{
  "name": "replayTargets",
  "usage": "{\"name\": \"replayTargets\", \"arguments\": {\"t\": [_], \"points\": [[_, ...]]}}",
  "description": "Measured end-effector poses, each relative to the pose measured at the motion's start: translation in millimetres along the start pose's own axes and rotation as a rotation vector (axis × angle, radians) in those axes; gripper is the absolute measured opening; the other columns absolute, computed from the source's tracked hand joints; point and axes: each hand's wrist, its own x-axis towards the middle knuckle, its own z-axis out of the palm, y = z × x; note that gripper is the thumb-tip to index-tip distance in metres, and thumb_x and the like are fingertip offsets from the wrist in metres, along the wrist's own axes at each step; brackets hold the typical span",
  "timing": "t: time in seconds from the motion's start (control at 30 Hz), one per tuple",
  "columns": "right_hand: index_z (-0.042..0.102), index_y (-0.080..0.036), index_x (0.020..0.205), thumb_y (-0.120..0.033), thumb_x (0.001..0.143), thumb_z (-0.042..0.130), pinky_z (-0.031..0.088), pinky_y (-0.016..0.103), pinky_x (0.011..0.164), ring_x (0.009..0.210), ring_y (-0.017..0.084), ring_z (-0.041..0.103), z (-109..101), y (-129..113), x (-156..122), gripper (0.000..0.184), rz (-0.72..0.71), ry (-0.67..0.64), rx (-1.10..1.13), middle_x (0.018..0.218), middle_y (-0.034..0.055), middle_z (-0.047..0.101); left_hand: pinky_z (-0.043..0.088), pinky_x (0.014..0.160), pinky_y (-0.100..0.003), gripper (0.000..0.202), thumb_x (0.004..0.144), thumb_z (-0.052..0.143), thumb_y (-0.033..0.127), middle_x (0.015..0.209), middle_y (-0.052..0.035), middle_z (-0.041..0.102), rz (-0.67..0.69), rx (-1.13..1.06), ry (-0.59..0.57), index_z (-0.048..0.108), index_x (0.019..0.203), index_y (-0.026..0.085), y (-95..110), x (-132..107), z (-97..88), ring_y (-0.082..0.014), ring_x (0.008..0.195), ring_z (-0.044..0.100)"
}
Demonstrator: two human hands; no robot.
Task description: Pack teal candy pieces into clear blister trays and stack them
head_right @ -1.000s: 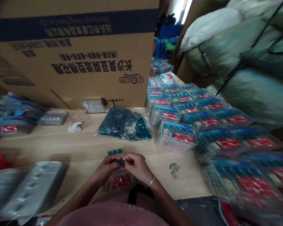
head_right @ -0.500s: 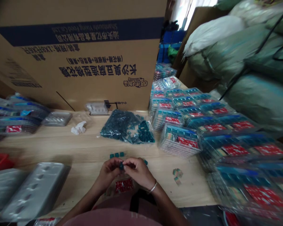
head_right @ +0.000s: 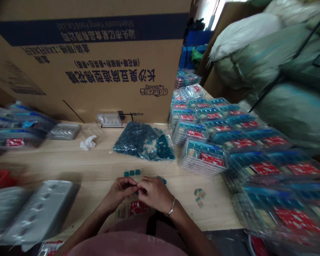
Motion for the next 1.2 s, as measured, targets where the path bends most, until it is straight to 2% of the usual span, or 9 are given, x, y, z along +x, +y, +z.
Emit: {"name": "replayTargets", "arguments": {"t": [0.2,0.33,0.47,0.67,0.83,1.07,1.2], "points": [[0.062,-0.02,0.066,-0.008,0.07,0.052,0.038,0.02,0.06,0.061,0.011,0.055,1.8,3.9,-1.3,0.016,0.064,0.011,0.101,0.064,-0.002,0.061,0.045,0.067,-0.026,0.028,0.05,0.081,0.022,0.074,-0.003,0.071,-0.049,-0.106,-0.125,0.07,0.075,0.015,-1.0,-2.7,-4.0,-0.0151,0.067,0.061],[0.066,-0.02,0.078,-0.015,0.078,0.052,0.04,0.02,0.062,0.067,0.012,0.058,0.6,5.3,-5.0,0.015,0.099,0.01,0.189,0.073,-0.0002,0.064,0.046,0.065,-0.024,0.028,0.05,0.082,0.022,0.069,-0.0007,0.069,-0.08,-0.173,-0.077,0.068,0.072,0.015,-3.5,-3.3,-4.2,-0.0122,0.062,0.061],[0.067,-0.021,0.085,-0.018,0.082,0.053,0.042,0.023,0.07,0.076,0.014,0.059,-0.8,1.4,-6.1,0.014,0.054,-0.02,0.112,0.08,0.0022,0.065,0.048,0.062,-0.025,0.028,0.051,0.083,0.028,0.067,0.0001,0.069,-0.134,-0.195,-0.036,0.066,0.07,0.014,-5.3,-3.1,-4.9,-0.0101,0.056,0.06],[0.068,-0.021,0.08,-0.012,0.079,0.055,0.04,0.021,0.066,0.07,0.013,0.062,-1.9,-2.5,-0.4,0.016,0.142,-0.143,0.074,0.077,0.0004,0.068,0.047,0.064,-0.023,0.026,0.053,0.081,0.022,0.071,-0.0016,0.071,-0.087,-0.107,-0.072,0.069,0.074,0.014,-13.5,-2.9,-6.1,-0.0111,0.062,0.061],[0.065,-0.018,0.07,-0.01,0.08,0.051,0.036,0.023,0.063,0.067,0.015,0.06,-3.8,-4.6,2.5,0.019,0.121,-0.22,-0.131,0.07,0.0028,0.067,0.045,0.063,-0.023,0.022,0.05,0.077,0.015,0.068,-0.0007,0.07,-0.02,-0.037,0.0,0.069,0.07,0.014,-19.7,1.2,-1.3,-0.0118,0.062,0.06],[0.061,-0.017,0.063,-0.006,0.071,0.053,0.032,0.02,0.058,0.058,0.01,0.053,-6.0,-0.1,1.4,0.016,0.113,-0.23,-0.065,0.063,-0.0008,0.061,0.044,0.062,-0.022,0.016,0.057,0.067,0.013,0.068,-0.0015,0.069,0.018,0.04,-0.035,0.07,0.072,0.013,-22.7,1.9,5.8,-0.0122,0.062,0.058],[0.06,-0.016,0.062,-0.005,0.065,0.053,0.031,0.018,0.055,0.054,0.009,0.05,0.2,4.1,-1.5,0.014,0.182,-0.147,0.05,0.059,-0.0033,0.059,0.043,0.063,-0.022,0.016,0.057,0.063,0.01,0.067,-0.0011,0.069,0.06,0.041,-0.004,0.069,0.071,0.013,-24.2,2.1,7.0,-0.0119,0.062,0.058]]}}
